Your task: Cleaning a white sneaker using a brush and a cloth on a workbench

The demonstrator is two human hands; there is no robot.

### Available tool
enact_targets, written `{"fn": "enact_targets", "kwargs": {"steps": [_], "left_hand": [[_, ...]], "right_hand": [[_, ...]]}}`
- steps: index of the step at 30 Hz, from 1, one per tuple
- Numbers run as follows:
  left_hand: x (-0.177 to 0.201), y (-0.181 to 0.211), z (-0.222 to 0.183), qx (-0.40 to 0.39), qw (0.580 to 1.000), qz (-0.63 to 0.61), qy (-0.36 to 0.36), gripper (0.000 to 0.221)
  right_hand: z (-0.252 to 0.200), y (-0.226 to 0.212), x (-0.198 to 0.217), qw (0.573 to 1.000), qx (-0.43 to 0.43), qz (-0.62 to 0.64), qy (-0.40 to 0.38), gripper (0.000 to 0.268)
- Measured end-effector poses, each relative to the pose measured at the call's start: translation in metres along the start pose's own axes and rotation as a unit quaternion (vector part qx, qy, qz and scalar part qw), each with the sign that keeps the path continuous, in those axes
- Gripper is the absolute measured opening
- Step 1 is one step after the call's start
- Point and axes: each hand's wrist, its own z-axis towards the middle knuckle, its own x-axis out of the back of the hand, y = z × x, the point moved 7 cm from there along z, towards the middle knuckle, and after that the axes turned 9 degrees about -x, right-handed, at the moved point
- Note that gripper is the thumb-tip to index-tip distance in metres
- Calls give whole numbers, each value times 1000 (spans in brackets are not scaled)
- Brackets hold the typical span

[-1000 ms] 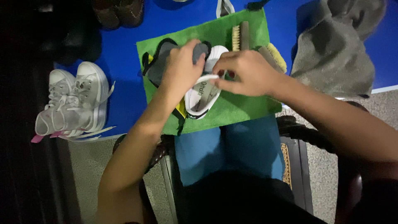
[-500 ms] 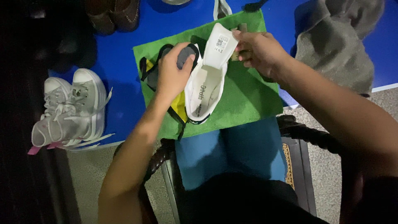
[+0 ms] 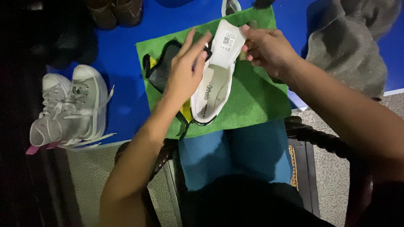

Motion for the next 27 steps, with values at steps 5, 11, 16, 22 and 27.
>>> {"fn": "enact_targets", "kwargs": {"steps": [5, 11, 16, 22, 27], "left_hand": [[0, -36, -8, 132, 987, 21, 84, 32], [8, -22, -3, 99, 986, 78, 109, 15], [8, -14, -2, 88, 987, 118, 64, 33], [13, 24, 13, -73, 997, -21, 5, 37], [17, 22, 17, -69, 996, 22, -49, 16]], "right_hand": [[-3, -3, -3, 999, 29, -8, -11, 31], [-19, -17, -7, 984, 162, -67, -7, 38], [-50, -35, -28, 901, 369, -217, -68, 27], [-54, -29, -34, 885, 387, -256, -48, 28], [-48, -32, -29, 921, 329, -197, -62, 31]]}}
